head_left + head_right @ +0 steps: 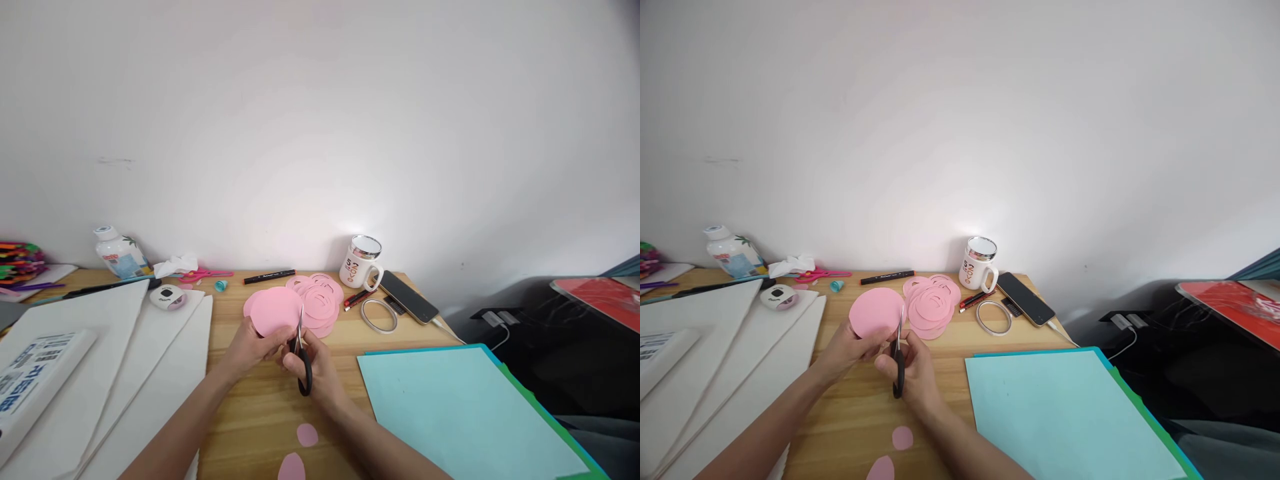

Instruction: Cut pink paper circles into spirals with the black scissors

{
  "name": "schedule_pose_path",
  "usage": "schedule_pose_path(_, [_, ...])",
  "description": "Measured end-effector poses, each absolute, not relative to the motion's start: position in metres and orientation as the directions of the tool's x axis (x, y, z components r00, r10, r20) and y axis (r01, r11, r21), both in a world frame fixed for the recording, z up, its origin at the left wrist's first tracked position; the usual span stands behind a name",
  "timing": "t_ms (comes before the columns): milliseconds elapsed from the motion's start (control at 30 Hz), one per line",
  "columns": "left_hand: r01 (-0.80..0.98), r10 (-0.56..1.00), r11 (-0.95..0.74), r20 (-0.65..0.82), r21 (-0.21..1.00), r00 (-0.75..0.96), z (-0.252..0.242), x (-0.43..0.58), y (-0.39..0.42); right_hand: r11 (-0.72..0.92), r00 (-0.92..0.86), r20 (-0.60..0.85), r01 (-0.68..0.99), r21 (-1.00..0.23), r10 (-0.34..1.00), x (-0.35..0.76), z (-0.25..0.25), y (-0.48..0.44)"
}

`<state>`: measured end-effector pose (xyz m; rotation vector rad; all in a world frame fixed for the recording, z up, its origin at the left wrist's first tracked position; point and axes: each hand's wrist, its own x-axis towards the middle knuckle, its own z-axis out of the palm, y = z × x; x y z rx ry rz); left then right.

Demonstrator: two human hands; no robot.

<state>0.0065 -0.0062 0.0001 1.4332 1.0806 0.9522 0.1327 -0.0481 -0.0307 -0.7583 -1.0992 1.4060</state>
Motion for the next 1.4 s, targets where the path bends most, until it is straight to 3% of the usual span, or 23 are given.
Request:
schedule_pose_path(833, [0.192, 0.958, -0.07, 0.013, 0.979, 0.287, -0.006, -0.001, 0.001, -0.001, -0.135, 0.058, -0.398, -0.917, 0.989, 0.133, -0.041, -0.047])
schedule_pose_path(1133, [0.117, 0.964, -0.016, -0.016, 0.993, 0.264, 0.0, 0.007, -0.004, -0.057, -0.16, 0.002, -0.365, -0.929, 0.987, 0.129, -0.044, -0.051])
schedule_pose_path(1400, [0.121, 0.947, 0.005, -0.044, 0.993, 0.318, 0.005, 0.006, -0.006, 0.048, -0.147, 0.107, -0.355, -0.933, 0.983, 0.134, -0.037, -0.047])
